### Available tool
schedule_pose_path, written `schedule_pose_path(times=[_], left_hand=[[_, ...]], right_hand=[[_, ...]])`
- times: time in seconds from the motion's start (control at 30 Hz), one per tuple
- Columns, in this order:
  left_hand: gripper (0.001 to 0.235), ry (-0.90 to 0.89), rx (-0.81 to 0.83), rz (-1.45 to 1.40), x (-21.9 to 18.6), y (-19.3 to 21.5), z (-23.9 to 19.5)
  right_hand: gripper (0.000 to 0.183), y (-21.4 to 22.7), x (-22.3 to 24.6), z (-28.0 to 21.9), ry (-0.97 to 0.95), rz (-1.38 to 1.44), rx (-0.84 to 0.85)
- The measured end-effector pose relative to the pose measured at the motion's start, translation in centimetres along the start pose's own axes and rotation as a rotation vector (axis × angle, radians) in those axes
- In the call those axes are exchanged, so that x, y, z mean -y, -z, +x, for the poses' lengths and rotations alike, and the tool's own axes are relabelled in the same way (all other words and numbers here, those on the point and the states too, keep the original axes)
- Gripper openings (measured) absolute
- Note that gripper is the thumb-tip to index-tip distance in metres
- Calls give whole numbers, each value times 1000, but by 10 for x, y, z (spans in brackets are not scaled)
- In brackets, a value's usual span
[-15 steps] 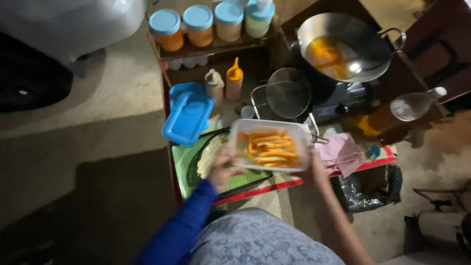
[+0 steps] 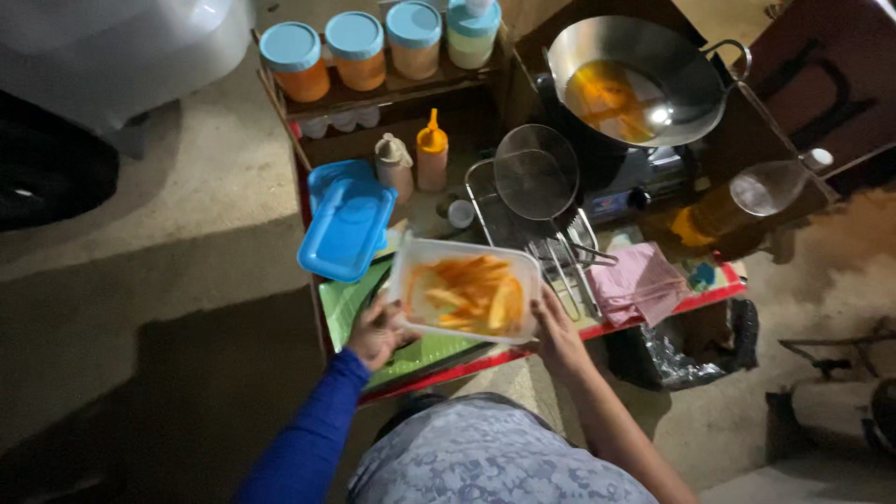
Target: The person prepares a serving of fries by transferring them from a frying basket to a container, shaking them with seasoning, placing them into a paper-lined basket with a side of sauce, and carrying the meal toward a customer.
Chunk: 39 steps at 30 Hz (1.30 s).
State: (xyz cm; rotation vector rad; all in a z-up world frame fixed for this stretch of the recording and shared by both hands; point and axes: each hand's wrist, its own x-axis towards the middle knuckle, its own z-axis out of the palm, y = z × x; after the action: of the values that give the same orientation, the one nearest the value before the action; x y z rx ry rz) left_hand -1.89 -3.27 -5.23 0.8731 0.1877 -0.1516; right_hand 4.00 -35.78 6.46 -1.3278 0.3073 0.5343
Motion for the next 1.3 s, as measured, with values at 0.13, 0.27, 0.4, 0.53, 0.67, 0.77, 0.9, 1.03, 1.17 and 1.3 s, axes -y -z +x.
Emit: schedule_pose_path(times=[0.13, 0.27, 0.4, 0.53, 0.67, 0.77, 0.9, 1.03, 1.17, 1.3], left_hand=[[70, 171, -122, -7, 8, -27, -9], [71, -124, 63, 161, 7, -15, -12], [66, 154, -204, -1, -13, 31, -17], [92, -46, 15, 43, -21, 21, -19], [91, -149, 119, 87, -52, -5, -12], [89, -9, -82, 46, -52, -26, -10], [92, -226, 58, 62, -21, -50, 5], [90, -248, 59, -56, -28, -27, -1], [91, -77, -48, -115, -49, -7, -18], [95, -21, -167, -86, -28, -47, -24]], right_hand=[[56, 11, 2, 1, -7, 89, -78], [56, 15, -10, 5, -11, -113, -159], [84, -11, -28, 15, 685, -797, 220], [64, -12, -12, 12, 162, 75, 159], [69, -23, 8, 23, 301, 54, 208], [73, -27, 10, 24, 231, 21, 206], [79, -17, 31, 24, 239, -139, 122], [72, -32, 22, 21, 300, 182, 185], [67, -51, 4, 26, 257, 31, 190], [62, -35, 9, 25, 61, 18, -6]])
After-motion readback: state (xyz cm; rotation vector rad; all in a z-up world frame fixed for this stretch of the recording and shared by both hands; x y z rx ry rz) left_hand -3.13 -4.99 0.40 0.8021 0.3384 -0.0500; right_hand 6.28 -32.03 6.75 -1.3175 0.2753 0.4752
